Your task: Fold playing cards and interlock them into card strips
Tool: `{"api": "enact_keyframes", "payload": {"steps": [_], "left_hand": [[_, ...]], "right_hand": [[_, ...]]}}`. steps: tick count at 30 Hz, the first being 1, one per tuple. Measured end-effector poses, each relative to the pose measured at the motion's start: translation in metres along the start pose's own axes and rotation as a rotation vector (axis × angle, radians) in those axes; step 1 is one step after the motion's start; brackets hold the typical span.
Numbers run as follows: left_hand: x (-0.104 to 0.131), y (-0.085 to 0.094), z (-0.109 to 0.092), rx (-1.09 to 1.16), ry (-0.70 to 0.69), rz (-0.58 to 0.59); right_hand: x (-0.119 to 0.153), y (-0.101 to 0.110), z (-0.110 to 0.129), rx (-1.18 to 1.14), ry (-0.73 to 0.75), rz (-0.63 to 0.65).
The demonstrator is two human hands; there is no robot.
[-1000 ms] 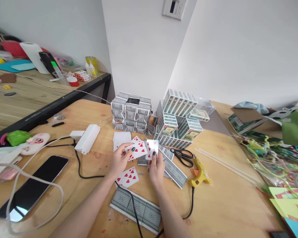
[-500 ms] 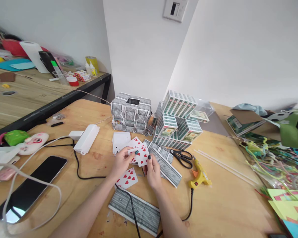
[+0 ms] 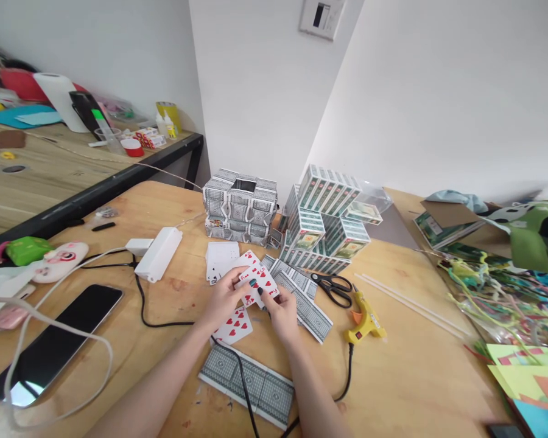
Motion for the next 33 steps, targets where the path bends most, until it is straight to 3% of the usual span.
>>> {"api": "enact_keyframes", "payload": {"steps": [3,7,13,17,23,33], "left_hand": [[-0.001,0.001,0.001,-0.013,0.039,-0.012],[-0.001,-0.002,0.000,0.010,0.044,0.064],[-0.003,0.002,0.002,-0.139,-0.007,0.045],[-0.003,0.001,0.004,-0.108,-0.016,0.036],[-0.008,-0.001,0.008,0.072,0.160,-0.006],[-0.013,0.000,0.015,0.080,0.233,0.030]], "right_hand": [[-0.001,0.003,-0.003,0.060,0.007,-0.099],[-0.002,0.007,-0.006,0.127,0.015,-0.184],[-0.001,0.008,-0.008,0.190,0.028,-0.177],[-0.003,0.007,-0.006,0.215,0.047,-0.179],[-0.003,0.002,-0.006,0.189,-0.042,-0.091],[-0.004,0.007,-0.010,0.209,-0.034,-0.164]]}}
Point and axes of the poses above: each hand's wrist, its own x-axis away from the middle knuckle, its own y-axis out of the back of the hand, z = x × y, the point moved 4 cm from there along -x, towards the middle knuckle, and after that the axes turned 13 degrees about -z, right-handed, at the moved point
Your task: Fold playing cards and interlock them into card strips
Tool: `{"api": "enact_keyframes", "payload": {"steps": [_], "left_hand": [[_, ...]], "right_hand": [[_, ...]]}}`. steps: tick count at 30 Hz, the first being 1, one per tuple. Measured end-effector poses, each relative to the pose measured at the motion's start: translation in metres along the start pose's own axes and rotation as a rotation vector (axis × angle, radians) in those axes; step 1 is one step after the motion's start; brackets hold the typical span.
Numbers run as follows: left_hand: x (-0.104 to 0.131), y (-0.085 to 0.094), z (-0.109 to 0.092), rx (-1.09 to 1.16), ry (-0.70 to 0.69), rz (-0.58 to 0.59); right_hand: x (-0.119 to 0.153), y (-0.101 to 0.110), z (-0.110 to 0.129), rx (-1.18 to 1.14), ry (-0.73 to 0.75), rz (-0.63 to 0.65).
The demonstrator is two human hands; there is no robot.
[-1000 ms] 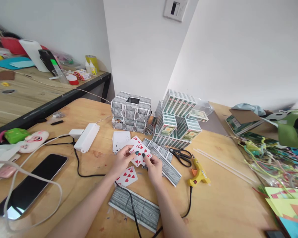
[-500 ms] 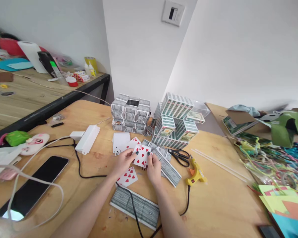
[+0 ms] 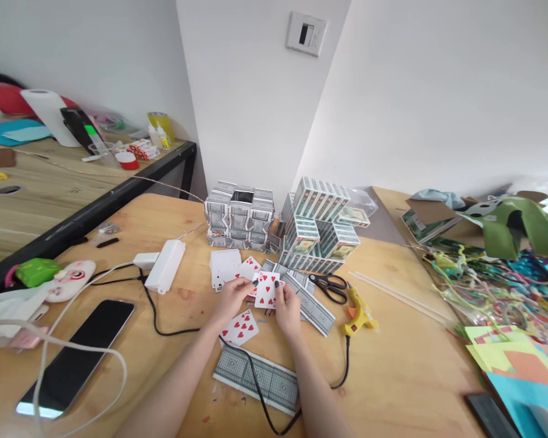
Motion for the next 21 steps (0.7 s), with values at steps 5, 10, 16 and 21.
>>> {"api": "enact_keyframes", "payload": {"steps": [5,10,16,21], "left_hand": [[-0.002,0.000,-0.001,-0.105,0.026,0.172],[-0.005,0.000,-0.003,-0.132,0.020,0.213],[-0.006,-0.001,-0.003,-0.130,0.014,0.147],[-0.006,0.000,-0.002,-0.172,-0.017,0.115]], "right_hand": [[-0.003,0.002,-0.002,-0.007,-0.011,-0.034],[-0.004,0.003,-0.004,0.004,-0.020,-0.037],[-0.005,0.003,-0.009,0.017,0.040,-0.054],[-0.011,0.005,-0.007,0.004,0.098,-0.048]]}}
Point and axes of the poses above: each hand's wrist, its own x-axis away from the middle knuckle, its own y-axis out of the back of the hand, z = x × y, the point moved 4 cm from there along -x, towards the middle knuckle, and after that the axes turned 13 degrees about -z, right-handed, at the moved point
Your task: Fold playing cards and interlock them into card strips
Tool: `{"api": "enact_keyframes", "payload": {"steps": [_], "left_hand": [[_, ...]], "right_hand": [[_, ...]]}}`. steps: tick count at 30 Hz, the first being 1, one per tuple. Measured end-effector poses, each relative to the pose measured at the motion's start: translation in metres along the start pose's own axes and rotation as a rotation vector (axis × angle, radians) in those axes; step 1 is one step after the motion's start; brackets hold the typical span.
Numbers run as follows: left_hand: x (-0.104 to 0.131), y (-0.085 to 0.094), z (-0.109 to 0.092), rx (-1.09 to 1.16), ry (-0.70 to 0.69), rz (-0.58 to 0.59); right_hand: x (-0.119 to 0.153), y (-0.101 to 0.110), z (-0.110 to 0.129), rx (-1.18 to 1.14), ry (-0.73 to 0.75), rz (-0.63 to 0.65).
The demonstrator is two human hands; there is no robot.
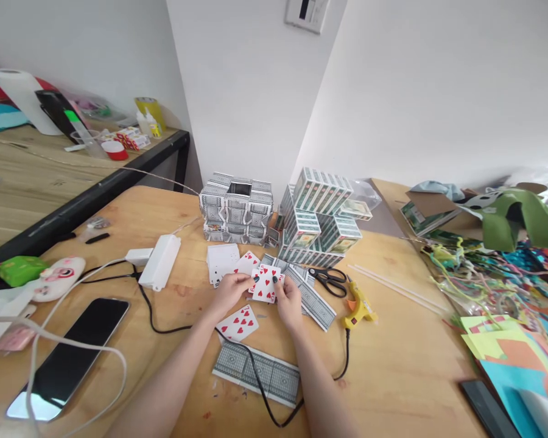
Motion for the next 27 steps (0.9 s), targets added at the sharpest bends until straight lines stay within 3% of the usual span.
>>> {"api": "enact_keyframes", "payload": {"steps": [9,15,27], "left_hand": [[0.000,0.005,-0.004,-0.063,-0.045,-0.103],[-0.001,0.012,-0.005,-0.066,-0.071,-0.200],[-0.004,0.013,0.004,-0.053,-0.073,-0.196]], "right_hand": [[-0.003,-0.002,0.003,-0.016,-0.032,0.073],[0.001,-0.010,0.009,-0.157,-0.166,0.218],[-0.002,-0.010,0.009,-0.248,-0.186,0.240]]}}
Point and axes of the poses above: each hand's wrist, its own x-axis away from the middle knuckle, its own y-axis out of the back of the hand, z = x × y, the point moved 4 cm from there along -x, towards the middle knuckle, and after that the axes turned 13 degrees about -z, right-handed, at the moved point
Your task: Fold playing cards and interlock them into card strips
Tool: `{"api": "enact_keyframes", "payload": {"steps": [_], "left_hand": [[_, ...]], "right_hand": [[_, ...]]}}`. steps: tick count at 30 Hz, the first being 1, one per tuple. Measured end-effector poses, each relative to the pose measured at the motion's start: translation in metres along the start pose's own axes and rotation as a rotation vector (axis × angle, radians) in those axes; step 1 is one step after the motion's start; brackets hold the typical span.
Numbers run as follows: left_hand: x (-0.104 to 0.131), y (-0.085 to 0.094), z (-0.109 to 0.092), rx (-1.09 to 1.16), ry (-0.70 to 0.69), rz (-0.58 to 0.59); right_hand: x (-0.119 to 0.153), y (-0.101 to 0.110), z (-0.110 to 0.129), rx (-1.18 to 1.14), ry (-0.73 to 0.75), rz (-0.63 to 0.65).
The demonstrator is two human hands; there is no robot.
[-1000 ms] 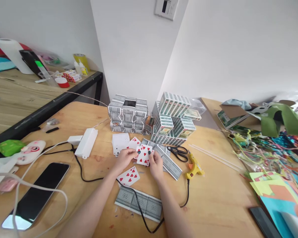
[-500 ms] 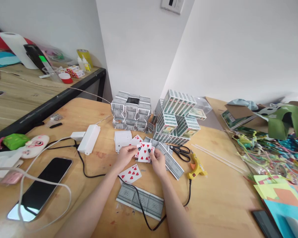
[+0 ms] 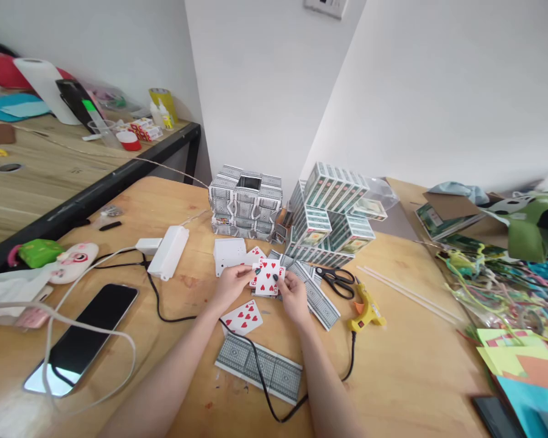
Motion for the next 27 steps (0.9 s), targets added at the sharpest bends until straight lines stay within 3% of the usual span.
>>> {"api": "enact_keyframes", "payload": {"steps": [19,27], "left_hand": [[0.0020,0.0023,-0.0054,-0.124,-0.034,-0.044],[0.0001,0.0007,-0.0003,-0.117,-0.080,0.005]], "right_hand": [[-0.0014,0.0022,-0.0028,0.070,-0.012,-0.011],[0.0005,-0.0004,0.0037,0.009,-0.027,0.016]]}}
Point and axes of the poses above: each hand's wrist, its own x-axis away from the middle knuckle, its own y-axis out of the back of the hand, z = x × y, the point moved 4 cm from there along -x, towards the middle knuckle, and after that the axes turned 13 degrees about -z, right-handed, at the moved point
